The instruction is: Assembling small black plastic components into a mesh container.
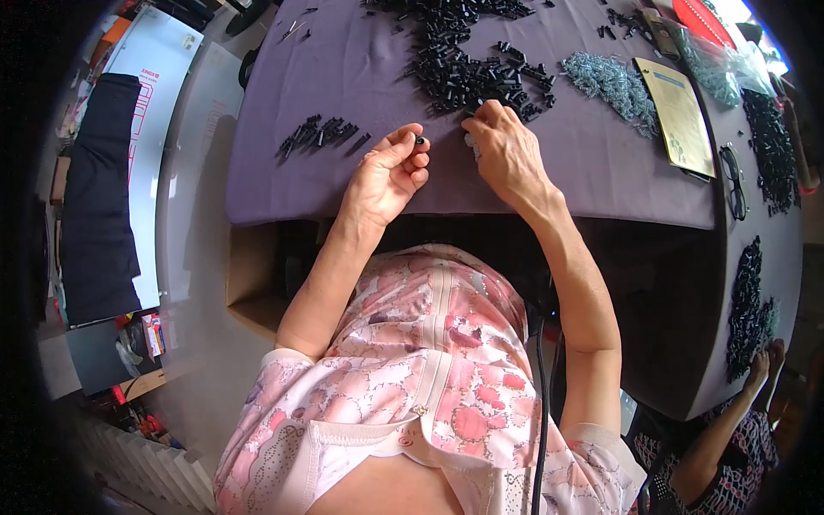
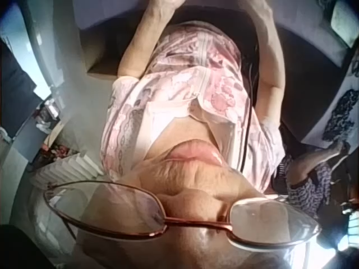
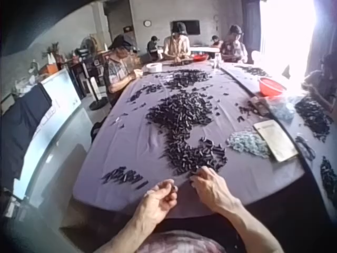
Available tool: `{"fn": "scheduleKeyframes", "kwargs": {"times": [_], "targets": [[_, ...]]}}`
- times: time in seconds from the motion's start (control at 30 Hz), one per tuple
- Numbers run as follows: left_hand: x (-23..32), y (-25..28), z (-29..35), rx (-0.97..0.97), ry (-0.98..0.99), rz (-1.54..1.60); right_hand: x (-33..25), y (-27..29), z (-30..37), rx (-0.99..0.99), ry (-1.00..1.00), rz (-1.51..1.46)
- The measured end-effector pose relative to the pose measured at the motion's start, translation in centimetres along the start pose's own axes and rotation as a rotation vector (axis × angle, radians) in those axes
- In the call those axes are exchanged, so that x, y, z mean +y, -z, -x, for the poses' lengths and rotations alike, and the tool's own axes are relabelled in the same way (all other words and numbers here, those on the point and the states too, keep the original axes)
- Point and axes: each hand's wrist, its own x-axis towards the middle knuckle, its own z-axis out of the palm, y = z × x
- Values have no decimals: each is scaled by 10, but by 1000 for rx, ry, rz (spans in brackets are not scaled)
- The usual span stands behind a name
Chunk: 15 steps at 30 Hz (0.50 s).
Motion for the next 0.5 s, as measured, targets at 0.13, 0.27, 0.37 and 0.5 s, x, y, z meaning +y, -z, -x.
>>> {"fn": "scheduleKeyframes", "kwargs": {"times": [0.13,0.27,0.37,0.5], "targets": [[0,-3,2,38,-14,-16,-5,4,-3,-46,-36,-5],[0,-5,4,80,-13,-22,-16,9,-4,22,-51,-211],[0,-5,5,92,-18,-22,-25,4,-5,55,-149,-596],[-2,-5,3,75,-18,-25,-36,9,-2,15,-276,-787]]}}
